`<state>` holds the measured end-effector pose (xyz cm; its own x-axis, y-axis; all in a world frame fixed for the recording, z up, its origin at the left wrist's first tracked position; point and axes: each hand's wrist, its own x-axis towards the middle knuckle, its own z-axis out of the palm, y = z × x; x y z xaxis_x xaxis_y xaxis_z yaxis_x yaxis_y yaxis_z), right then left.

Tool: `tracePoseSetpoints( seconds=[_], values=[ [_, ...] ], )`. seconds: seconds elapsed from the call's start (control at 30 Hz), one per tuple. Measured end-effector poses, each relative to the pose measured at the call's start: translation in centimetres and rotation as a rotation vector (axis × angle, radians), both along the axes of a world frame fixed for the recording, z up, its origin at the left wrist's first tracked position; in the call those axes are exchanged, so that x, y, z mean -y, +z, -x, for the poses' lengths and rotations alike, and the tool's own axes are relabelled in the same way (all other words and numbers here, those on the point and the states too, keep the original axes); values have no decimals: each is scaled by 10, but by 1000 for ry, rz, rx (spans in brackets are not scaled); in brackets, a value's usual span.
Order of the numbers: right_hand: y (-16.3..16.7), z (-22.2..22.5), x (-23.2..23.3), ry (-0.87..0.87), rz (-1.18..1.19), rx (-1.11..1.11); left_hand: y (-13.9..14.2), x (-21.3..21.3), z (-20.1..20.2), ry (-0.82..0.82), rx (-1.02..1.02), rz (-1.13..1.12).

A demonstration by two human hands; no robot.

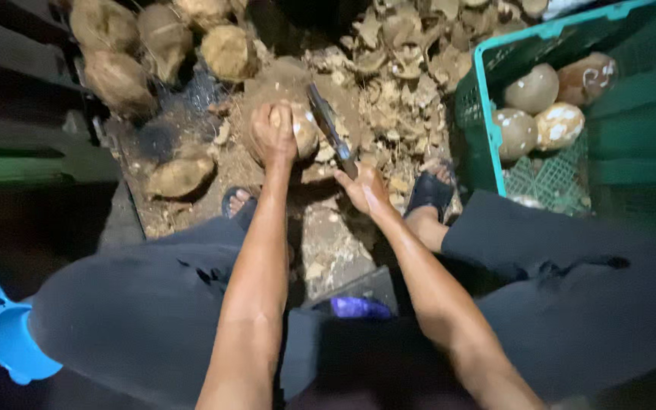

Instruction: The person sits on a low stool and uses a machete to husk and trim coconuts one at a time on a wooden chopping block, rotating each coconut to cut away the outer husk, then setting the trimmed coconut aside and reaching for the next one from the pile.

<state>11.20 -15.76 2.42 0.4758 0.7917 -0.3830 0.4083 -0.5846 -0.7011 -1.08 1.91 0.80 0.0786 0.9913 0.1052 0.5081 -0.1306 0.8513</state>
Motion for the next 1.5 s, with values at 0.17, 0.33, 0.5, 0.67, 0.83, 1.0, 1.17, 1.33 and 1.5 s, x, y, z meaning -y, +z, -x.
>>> tracePoseSetpoints(
  seconds=[0.17,0.33,0.5,0.67,0.83,1.0,1.17,1.33,1.5],
  values=[
    [3,-7,-4,-44,-10,-41,7,-9,27,-83,-140,351],
    [4,-6,-10,-86,105,-78,-2,-19,54,-232,266,453],
    [4,6,-14,-34,106,-76,-6,-14,59,-54,404,357],
    [9,15,-19,-45,194,-159,2,-16,55,-262,24,325],
    [19,13,-21,-43,122,-150,3,-10,47,-8,107,329],
    [19,13,-18,-37,107,-213,31,-10,24,194,15,258],
    [10,14,-16,3,50,-118,72,5,-59,-148,239,26],
    [14,12,-9,-124,-58,-440,89,74,-197,-539,-12,-119],
    [25,11,-10,-117,113,-294,118,116,-302,-684,-80,-281]
  ],
)
